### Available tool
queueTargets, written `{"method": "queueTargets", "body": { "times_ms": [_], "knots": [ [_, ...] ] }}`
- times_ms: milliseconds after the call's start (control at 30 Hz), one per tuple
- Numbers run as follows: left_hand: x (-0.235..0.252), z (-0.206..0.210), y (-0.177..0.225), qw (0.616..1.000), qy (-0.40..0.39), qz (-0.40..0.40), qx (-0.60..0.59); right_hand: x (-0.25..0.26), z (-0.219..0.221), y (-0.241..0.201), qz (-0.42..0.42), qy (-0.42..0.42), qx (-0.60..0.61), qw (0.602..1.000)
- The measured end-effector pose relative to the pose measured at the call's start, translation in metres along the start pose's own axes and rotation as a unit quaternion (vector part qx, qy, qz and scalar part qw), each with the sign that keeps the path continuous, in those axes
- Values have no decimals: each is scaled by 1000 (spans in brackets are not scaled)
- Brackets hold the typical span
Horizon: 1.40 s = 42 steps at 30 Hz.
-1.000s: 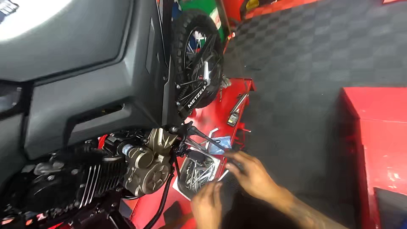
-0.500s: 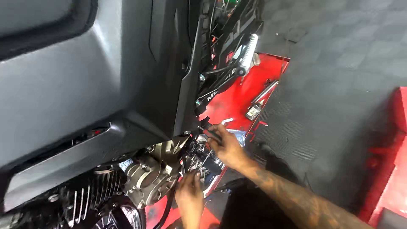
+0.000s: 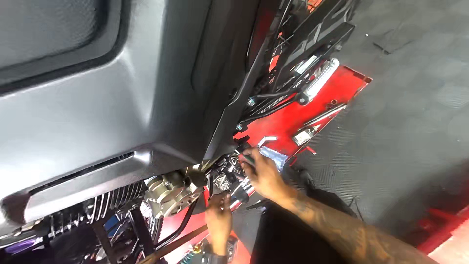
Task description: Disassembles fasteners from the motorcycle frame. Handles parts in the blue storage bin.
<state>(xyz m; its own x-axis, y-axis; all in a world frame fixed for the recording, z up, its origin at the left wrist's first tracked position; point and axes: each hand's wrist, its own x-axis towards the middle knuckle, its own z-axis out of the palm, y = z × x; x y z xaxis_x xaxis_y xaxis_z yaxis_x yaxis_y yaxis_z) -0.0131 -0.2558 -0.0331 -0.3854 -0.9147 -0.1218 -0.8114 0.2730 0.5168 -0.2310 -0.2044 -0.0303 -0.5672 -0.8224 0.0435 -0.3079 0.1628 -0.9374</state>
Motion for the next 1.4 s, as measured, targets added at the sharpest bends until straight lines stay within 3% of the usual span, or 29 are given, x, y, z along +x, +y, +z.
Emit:
{"method": "queueTargets", "body": {
  "times_ms": [100,200,300,400,467,533,567,633,733,900,1167,1400],
  "knots": [
    [-6,4,-6,991,-28,-71,-109,2,-3,-1,9,-16,27,999],
    [-17,-5,7,958,63,-88,-264,2,-3,2,53,-52,136,988],
    [-26,-15,19,926,156,-38,-342,2,-7,-2,91,-80,263,957],
    [-28,-12,28,892,190,-54,-408,4,-8,-8,90,-74,226,967],
    [-18,-8,41,800,181,-161,-549,8,-9,-11,77,-64,132,986],
    [-4,-5,40,662,162,-229,-695,11,-8,-12,69,-58,87,992],
    [0,-2,37,604,146,-223,-751,12,-7,-13,69,-54,80,993],
    [5,1,33,523,113,-151,-831,14,-3,-11,70,-45,84,993],
    [13,-4,38,459,67,-35,-885,20,-3,-11,81,-56,56,994],
    [12,-22,49,452,23,40,-891,28,-3,-12,79,-101,5,992],
    [10,-36,68,464,36,32,-885,31,-3,-2,78,-128,112,982],
    [12,-55,94,511,29,42,-858,30,5,10,107,-143,247,952]
  ]
}}
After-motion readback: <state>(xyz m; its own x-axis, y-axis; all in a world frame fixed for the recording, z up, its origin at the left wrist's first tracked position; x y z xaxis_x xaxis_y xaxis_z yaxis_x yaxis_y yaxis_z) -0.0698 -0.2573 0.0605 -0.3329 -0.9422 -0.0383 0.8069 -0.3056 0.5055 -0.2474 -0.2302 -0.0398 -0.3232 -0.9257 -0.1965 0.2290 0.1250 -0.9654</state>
